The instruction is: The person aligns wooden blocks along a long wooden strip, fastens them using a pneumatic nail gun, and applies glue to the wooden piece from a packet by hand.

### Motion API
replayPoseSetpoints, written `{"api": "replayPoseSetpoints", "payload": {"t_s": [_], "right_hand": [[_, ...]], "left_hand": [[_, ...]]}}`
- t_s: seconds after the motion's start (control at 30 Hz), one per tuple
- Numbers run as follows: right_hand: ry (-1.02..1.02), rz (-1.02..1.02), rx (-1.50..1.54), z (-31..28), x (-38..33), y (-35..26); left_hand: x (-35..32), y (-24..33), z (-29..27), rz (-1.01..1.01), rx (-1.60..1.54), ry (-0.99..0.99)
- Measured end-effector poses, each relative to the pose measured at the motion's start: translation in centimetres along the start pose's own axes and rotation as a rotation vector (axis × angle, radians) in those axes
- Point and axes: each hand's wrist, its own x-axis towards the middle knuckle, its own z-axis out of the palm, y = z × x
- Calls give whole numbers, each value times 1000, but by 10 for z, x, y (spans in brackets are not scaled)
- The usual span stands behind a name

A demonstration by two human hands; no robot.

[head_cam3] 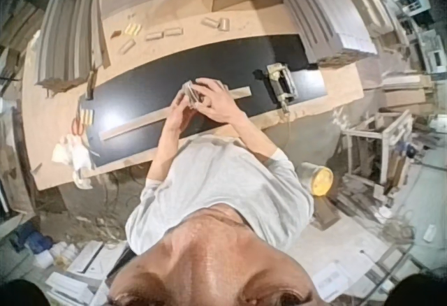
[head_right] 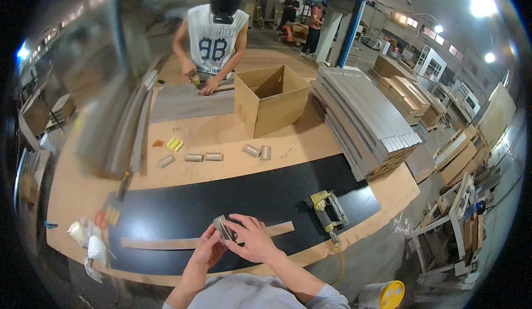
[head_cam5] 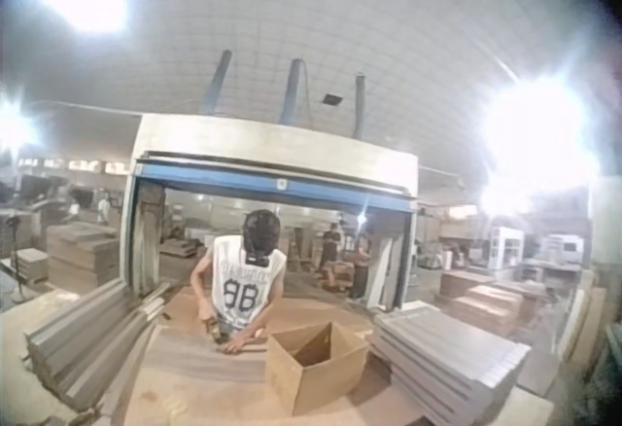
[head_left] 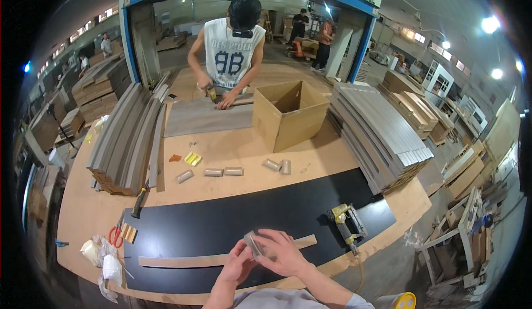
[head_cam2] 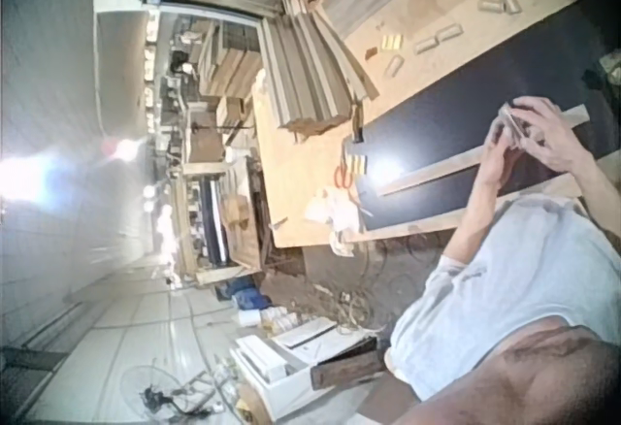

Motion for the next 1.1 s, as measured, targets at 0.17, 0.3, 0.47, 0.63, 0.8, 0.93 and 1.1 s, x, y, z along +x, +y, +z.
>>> {"api": "replayPoseSetpoints", "payload": {"t_s": [0.17, 0.3, 0.47, 0.63, 0.8, 0.93, 1.1], "right_hand": [[36, -18, -21, 3, 1, -4], [13, -27, -37, 5, 0, -5], [34, -20, -26, 6, -3, -10], [97, -32, -9, 17, -12, -10], [195, -25, -5, 23, -14, -8], [267, -46, -9, 24, -14, -5], [289, -77, -142, 17, -17, -7]], "left_hand": [[4, -1, -5, 68, -14, -24], [2, 8, 6, 58, -21, 20], [0, 14, 13, 81, -118, 18], [5, 13, 13, 121, -145, 42], [4, 16, 23, 147, -162, 57], [2, 15, 26, 147, -231, 35], [2, 12, 29, 147, -266, 83]]}}
